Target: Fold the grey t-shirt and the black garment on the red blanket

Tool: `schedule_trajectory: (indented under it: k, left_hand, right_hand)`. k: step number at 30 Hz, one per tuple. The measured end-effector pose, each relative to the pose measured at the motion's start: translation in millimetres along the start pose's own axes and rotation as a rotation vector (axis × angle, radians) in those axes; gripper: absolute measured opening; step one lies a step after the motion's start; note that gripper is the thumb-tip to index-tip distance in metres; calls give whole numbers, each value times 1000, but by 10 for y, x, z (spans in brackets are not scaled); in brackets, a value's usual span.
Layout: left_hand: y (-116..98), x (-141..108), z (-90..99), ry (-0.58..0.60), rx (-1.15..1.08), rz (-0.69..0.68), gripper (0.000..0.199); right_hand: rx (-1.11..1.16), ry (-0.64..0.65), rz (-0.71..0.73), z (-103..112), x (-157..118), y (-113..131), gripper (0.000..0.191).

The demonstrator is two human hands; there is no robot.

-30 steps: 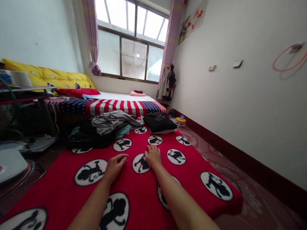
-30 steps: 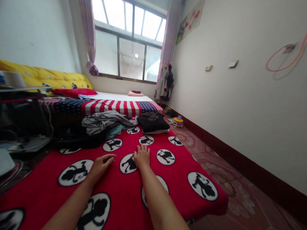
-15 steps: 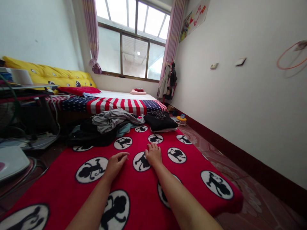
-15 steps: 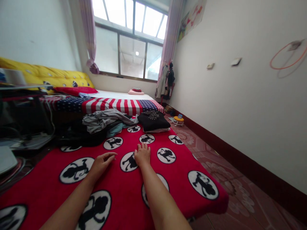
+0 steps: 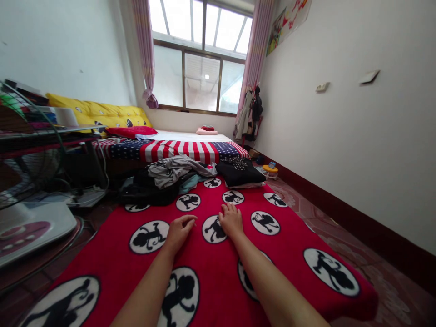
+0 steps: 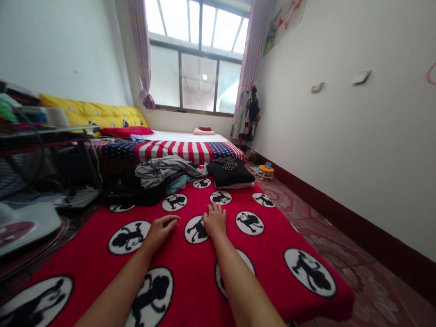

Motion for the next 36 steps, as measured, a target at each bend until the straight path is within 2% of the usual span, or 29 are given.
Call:
schedule_trajectory:
  k: [10, 14, 17, 21, 24, 26, 30, 36]
  left_hand:
    - [19, -15, -21, -39, 55, -50, 27]
    - [-42, 35, 10, -144, 166, -84, 26]
    - [-122, 295, 183, -292, 316, -110, 30]
    - [-250, 874, 538, -478, 563, -87, 50]
    - [-300, 1256, 705, -472, 731, -40, 53]
    - [-305, 1417, 756, -426, 821, -14, 46]
    - [-295, 1550, 829, -380, 941, 22, 21]
    - [-277, 1516, 847, -376, 1029, 33, 21]
  right_hand:
    - [25, 9, -2, 3, 21, 3, 45]
    - [13, -8, 12, -4, 0, 9, 45]
    - [2, -16, 13, -16, -1, 8, 45]
    - [14, -10, 12, -26, 13, 5, 44]
    - [27, -3, 3, -31, 18, -2, 45]
    - [33, -3, 1, -37, 17, -7, 46]
    - [39, -14, -1, -47, 13, -15, 45]
    - [43, -24, -1, -51, 13, -12, 45]
Point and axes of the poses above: each hand's wrist, its own x-axis towards the middle knuckle, its own z-axis out of the back of the hand, y = z × x, the point moved 4 cm from there along x, towards the middle knuckle
